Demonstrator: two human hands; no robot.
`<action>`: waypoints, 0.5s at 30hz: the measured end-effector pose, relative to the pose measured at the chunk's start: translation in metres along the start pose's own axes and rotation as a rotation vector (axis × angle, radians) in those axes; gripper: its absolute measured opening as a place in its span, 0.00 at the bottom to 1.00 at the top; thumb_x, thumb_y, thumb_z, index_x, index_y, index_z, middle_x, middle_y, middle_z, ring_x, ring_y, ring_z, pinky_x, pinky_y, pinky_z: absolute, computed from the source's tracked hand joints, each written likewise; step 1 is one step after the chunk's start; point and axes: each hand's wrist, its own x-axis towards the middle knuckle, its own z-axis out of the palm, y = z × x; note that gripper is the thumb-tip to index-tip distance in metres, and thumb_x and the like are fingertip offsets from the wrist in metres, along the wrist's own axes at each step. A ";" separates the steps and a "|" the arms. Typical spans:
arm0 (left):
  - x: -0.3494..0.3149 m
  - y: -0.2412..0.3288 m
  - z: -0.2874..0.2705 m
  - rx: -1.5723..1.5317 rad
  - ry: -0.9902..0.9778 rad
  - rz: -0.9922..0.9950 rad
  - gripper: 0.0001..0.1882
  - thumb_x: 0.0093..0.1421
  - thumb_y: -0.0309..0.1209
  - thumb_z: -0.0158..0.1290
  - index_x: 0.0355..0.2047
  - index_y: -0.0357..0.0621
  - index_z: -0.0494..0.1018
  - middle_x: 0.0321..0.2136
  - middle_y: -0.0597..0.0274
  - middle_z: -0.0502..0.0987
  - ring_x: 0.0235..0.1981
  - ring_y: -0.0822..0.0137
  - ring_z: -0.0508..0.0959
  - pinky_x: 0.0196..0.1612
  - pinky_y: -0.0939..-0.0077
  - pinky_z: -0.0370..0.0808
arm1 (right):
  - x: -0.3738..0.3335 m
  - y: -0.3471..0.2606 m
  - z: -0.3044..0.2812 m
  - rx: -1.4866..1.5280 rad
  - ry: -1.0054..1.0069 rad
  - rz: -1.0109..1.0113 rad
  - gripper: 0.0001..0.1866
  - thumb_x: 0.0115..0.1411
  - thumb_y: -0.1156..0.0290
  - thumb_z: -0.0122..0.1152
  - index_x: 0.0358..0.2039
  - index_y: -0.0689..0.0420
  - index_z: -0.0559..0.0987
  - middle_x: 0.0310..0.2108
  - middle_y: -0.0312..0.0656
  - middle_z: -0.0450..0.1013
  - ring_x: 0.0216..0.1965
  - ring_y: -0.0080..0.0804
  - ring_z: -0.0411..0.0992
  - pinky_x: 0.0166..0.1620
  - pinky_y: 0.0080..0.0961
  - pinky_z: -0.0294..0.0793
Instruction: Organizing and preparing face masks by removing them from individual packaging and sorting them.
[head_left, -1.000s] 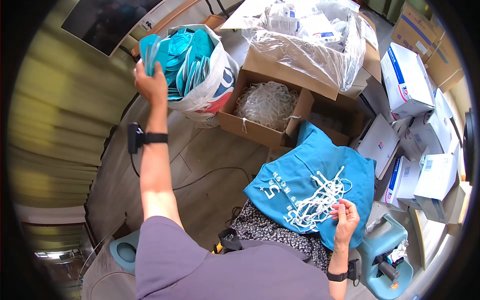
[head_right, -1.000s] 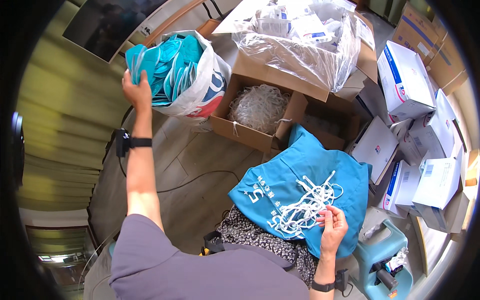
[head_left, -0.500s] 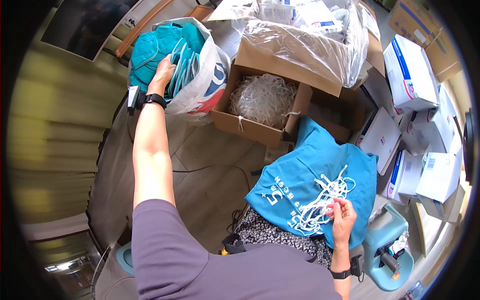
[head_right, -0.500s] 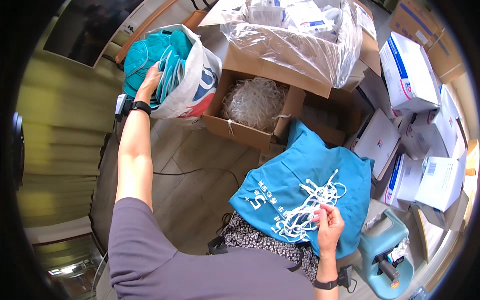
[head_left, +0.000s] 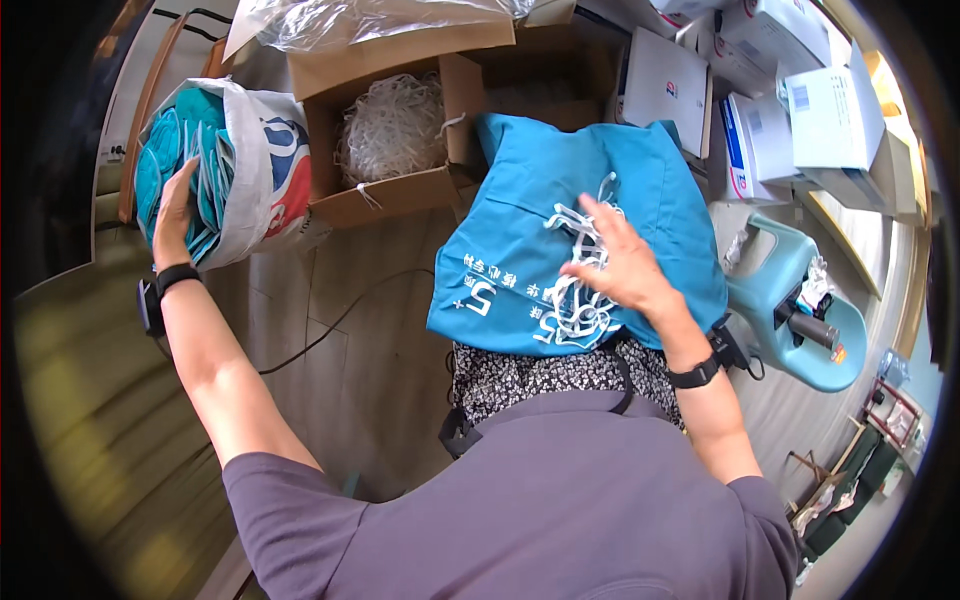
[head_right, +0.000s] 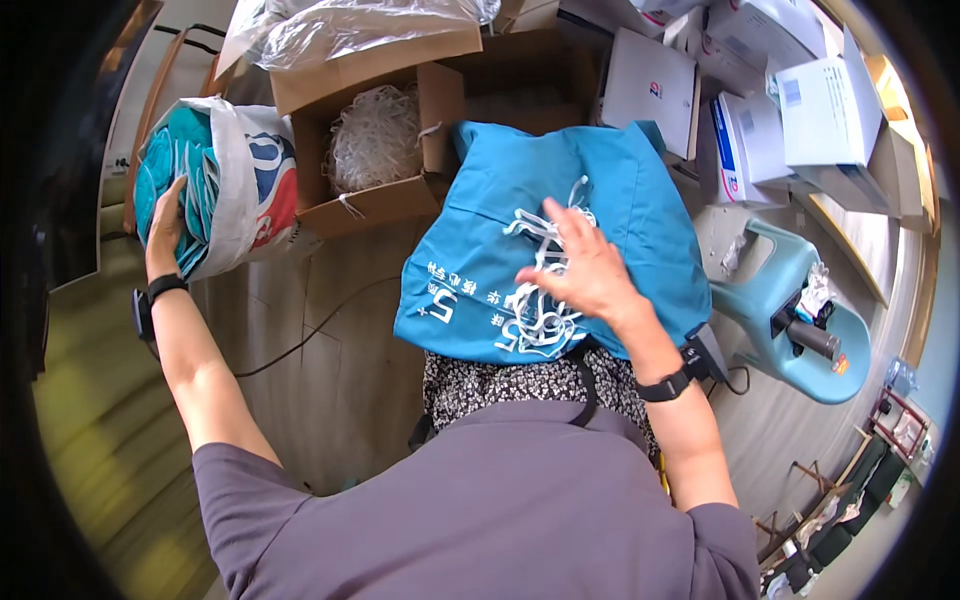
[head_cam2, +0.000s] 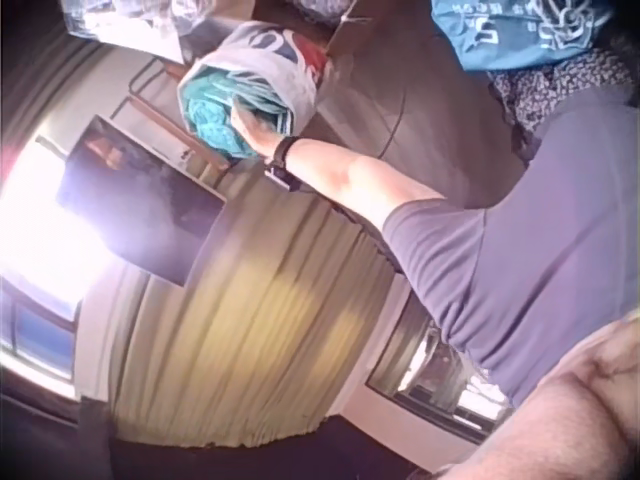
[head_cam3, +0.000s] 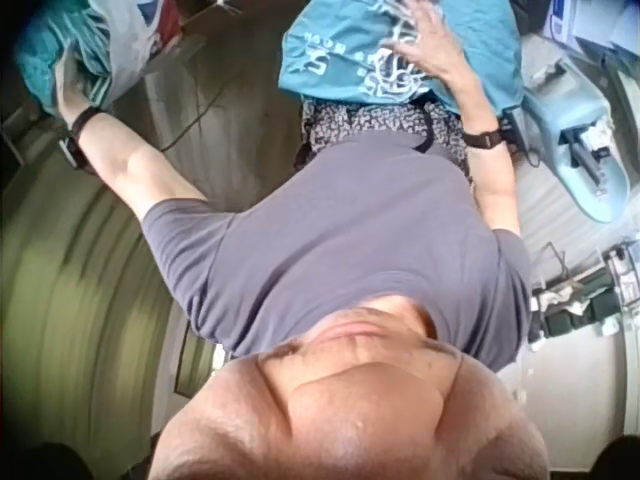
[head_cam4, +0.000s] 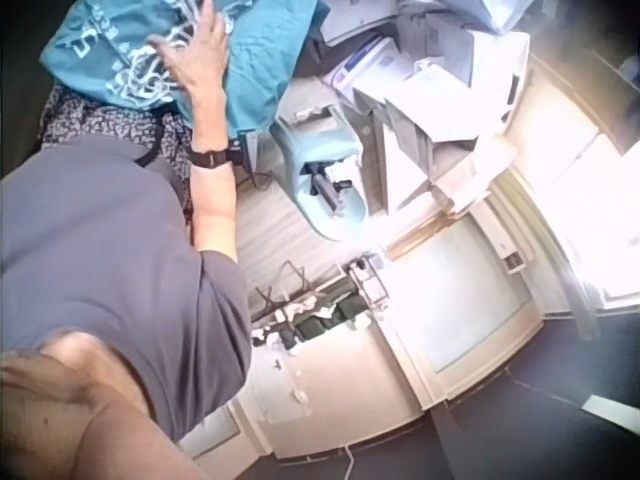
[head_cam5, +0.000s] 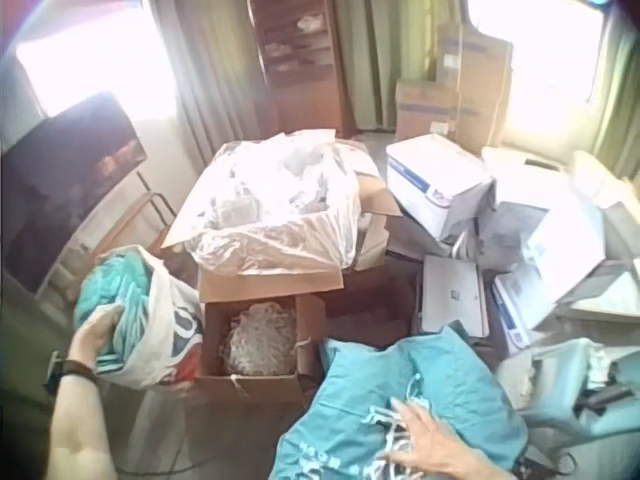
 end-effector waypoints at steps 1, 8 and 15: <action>-0.009 0.007 0.003 0.040 0.005 0.023 0.34 0.61 0.50 0.57 0.58 0.37 0.71 0.53 0.56 0.76 0.50 0.63 0.75 0.55 0.73 0.67 | -0.011 -0.002 0.007 -0.134 -0.064 -0.017 0.56 0.46 0.36 0.70 0.68 0.54 0.60 0.64 0.57 0.59 0.64 0.54 0.59 0.65 0.46 0.59; -0.061 0.008 0.005 0.493 0.472 0.070 0.44 0.58 0.59 0.57 0.60 0.30 0.67 0.58 0.45 0.71 0.56 0.56 0.73 0.58 0.67 0.68 | -0.076 -0.015 0.026 0.097 -0.124 -0.215 0.30 0.45 0.69 0.75 0.50 0.54 0.73 0.45 0.44 0.69 0.50 0.47 0.70 0.51 0.38 0.74; -0.207 0.067 0.156 0.089 0.402 0.843 0.21 0.66 0.41 0.54 0.51 0.36 0.74 0.50 0.51 0.76 0.50 0.61 0.76 0.55 0.66 0.72 | -0.073 -0.041 0.002 1.287 -0.332 0.034 0.14 0.53 0.85 0.64 0.41 0.61 0.79 0.33 0.31 0.75 0.34 0.16 0.71 0.38 0.15 0.71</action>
